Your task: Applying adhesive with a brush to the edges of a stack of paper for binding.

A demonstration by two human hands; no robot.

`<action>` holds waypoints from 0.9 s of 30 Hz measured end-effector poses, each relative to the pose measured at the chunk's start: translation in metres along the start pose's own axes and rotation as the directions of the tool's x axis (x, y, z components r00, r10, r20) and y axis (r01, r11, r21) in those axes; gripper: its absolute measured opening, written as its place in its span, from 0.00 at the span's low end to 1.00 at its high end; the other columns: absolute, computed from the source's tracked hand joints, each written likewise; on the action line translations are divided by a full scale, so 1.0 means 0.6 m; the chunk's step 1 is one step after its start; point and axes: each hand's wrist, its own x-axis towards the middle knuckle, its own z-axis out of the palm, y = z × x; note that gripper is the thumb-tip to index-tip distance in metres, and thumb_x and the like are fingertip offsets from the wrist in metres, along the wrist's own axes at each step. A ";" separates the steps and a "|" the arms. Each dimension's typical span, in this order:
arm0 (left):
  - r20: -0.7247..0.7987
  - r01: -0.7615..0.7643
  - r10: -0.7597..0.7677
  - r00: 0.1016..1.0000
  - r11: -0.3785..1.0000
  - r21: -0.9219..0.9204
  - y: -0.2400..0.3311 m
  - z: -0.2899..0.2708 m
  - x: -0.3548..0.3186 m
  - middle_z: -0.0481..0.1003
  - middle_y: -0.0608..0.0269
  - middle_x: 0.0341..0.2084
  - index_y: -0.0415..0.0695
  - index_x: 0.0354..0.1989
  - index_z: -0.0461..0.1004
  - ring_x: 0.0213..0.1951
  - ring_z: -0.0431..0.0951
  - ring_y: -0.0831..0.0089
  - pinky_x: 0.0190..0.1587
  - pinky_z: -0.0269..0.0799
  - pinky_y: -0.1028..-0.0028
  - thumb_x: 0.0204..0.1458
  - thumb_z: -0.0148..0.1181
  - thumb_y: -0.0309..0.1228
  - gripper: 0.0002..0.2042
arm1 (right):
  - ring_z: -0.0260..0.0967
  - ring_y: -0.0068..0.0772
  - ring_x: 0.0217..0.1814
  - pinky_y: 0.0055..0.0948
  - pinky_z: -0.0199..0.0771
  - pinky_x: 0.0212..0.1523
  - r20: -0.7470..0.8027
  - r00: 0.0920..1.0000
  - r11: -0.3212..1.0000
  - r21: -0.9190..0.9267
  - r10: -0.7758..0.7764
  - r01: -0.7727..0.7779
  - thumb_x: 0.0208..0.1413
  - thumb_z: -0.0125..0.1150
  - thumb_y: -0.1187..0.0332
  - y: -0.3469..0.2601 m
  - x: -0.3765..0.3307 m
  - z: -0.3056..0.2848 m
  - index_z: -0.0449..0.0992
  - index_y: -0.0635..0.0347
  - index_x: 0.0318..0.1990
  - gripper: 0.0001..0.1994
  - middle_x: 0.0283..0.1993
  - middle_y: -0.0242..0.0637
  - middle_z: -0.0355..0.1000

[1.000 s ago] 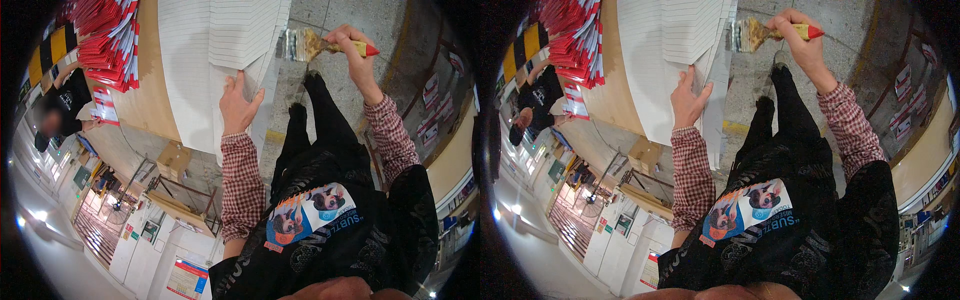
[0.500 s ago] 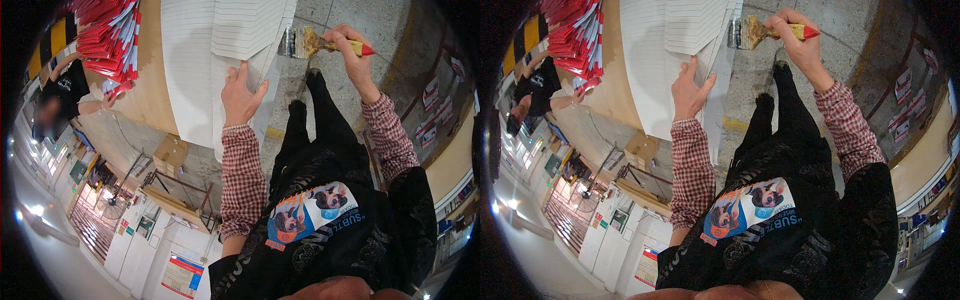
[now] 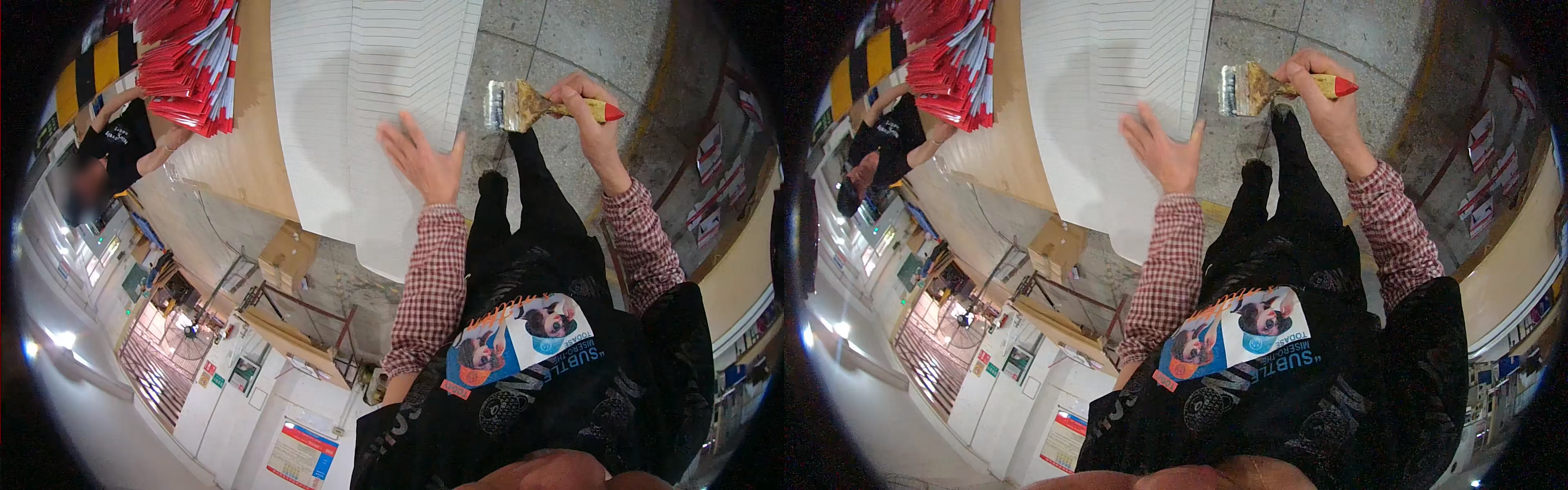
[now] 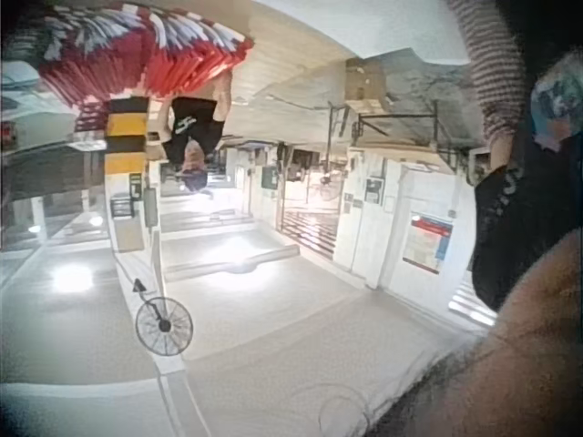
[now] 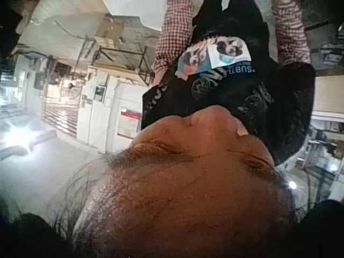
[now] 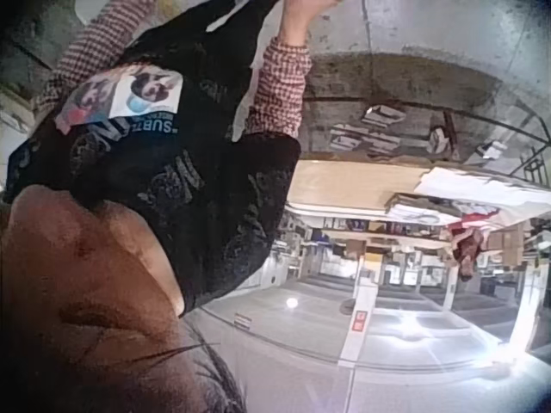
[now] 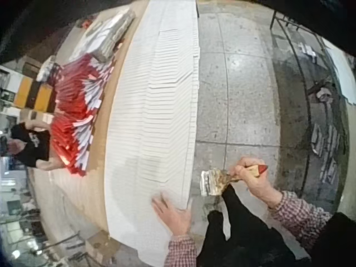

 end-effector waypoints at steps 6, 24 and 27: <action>0.087 0.010 -0.018 0.996 0.997 0.081 -0.064 -0.013 -0.072 0.38 0.30 0.65 0.43 0.68 0.43 0.65 0.40 0.31 0.64 0.43 0.47 0.41 0.65 0.53 0.50 | 0.66 0.20 0.32 0.22 0.65 0.35 -0.017 0.999 0.999 -0.025 -0.038 0.037 0.59 0.51 0.69 0.017 -0.016 0.011 0.75 0.65 0.29 0.10 0.30 0.31 0.71; 0.351 -0.079 0.135 0.927 0.982 -0.169 -0.126 -0.102 -0.020 0.60 0.31 0.57 0.41 0.62 0.61 0.59 0.61 0.38 0.57 0.61 0.57 0.46 0.58 0.53 0.37 | 0.65 0.15 0.30 0.18 0.65 0.29 0.005 0.987 0.987 -0.003 -0.162 0.162 0.58 0.53 0.69 0.022 -0.026 0.071 0.75 0.65 0.27 0.10 0.27 0.28 0.71; 0.353 -0.086 0.133 0.926 0.986 -0.146 -0.129 -0.100 -0.019 0.61 0.31 0.57 0.41 0.62 0.61 0.58 0.61 0.38 0.56 0.62 0.58 0.46 0.58 0.53 0.37 | 0.65 0.15 0.29 0.19 0.64 0.30 -0.033 0.979 0.979 -0.023 -0.203 0.202 0.57 0.53 0.70 0.023 -0.011 0.070 0.75 0.65 0.28 0.10 0.27 0.29 0.71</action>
